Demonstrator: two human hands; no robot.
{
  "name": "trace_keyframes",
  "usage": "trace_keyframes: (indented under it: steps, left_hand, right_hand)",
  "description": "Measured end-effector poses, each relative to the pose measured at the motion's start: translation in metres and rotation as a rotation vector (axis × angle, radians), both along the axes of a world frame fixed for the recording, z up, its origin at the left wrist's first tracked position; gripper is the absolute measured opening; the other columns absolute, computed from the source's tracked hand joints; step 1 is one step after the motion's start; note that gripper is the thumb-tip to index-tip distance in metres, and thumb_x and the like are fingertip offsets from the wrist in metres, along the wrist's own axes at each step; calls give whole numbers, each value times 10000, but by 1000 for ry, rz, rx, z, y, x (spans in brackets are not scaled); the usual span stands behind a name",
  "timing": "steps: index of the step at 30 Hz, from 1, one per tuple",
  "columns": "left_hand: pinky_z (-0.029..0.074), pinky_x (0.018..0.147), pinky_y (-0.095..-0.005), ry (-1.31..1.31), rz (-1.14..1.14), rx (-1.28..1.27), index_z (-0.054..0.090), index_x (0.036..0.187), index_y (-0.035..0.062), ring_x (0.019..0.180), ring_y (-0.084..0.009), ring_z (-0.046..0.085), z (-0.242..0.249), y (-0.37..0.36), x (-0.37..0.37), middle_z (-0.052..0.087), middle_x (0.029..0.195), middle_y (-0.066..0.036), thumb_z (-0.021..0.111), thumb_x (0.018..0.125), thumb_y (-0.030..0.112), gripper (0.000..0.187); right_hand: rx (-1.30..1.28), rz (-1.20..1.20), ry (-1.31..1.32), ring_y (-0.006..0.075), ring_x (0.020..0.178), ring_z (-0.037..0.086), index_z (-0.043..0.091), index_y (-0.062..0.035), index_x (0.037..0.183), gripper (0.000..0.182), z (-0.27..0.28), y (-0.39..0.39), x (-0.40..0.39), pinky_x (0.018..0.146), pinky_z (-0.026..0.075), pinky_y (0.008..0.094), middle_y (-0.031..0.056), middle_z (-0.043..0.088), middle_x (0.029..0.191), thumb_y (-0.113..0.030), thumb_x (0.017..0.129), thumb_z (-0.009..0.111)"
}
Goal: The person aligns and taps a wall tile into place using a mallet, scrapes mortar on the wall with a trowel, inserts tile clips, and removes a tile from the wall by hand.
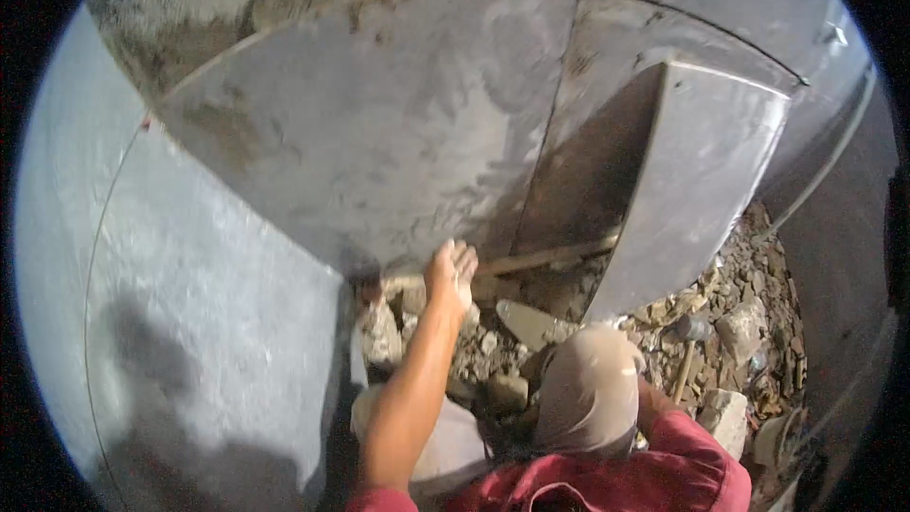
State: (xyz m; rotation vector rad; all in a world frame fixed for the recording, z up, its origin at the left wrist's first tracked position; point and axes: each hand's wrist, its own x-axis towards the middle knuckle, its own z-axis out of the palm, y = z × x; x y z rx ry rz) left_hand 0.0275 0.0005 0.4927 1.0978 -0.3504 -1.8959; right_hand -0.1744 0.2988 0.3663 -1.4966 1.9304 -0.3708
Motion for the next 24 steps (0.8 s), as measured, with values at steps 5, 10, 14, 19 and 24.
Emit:
trace_keyframes:
  steps: [5, 10, 14, 19, 24]
  left_hand:
    - [304, 1076, -422, 219, -111, -18, 232, 1391, -21, 1295, -355, 334, -18, 6, -34, 312, 1415, -210, 494, 914, 258, 612]
    - [276, 1081, -428, 416, -136, -15, 154, 1413, 31, 1325, -291, 287, 1, 12, -64, 233, 1454, -149, 500, 919, 329, 673]
    - [267, 1063, -420, 565, -101, 73, 317, 1318, 46, 1238, -245, 374, 4, 6, -76, 399, 1320, -113, 507, 921, 351, 535]
    - [310, 1040, -468, 669, -102, 57, 235, 1291, -95, 1157, -277, 397, -7, -3, -80, 405, 1127, -146, 477, 925, 405, 666]
    - [262, 1075, -472, 713, -96, 97, 260, 1296, -74, 1230, -294, 362, -4, -4, -77, 414, 1159, -157, 473, 925, 401, 639]
  right_hand:
    - [5, -28, -12, 385, 1209, 408, 433, -41, 1301, 509, -7, -2, 10, 992, 353, 449, 220, 406, 1338, -324, 878, 457]
    - [26, -74, 9, 381, 1200, 417, 439, -46, 1297, 508, -8, 5, 5, 985, 361, 445, 219, 413, 1331, -322, 871, 467]
    - [33, -110, 15, 378, 1193, 425, 444, -50, 1294, 507, -11, 9, 3, 979, 368, 441, 219, 418, 1325, -320, 866, 475]
    - [29, -132, 14, 374, 1184, 434, 450, -56, 1290, 506, -17, 9, 5, 971, 376, 437, 218, 425, 1317, -318, 859, 485]
    - [23, -128, 14, 370, 1175, 443, 456, -61, 1286, 506, -16, 2, 0, 964, 384, 433, 218, 432, 1310, -316, 852, 495]
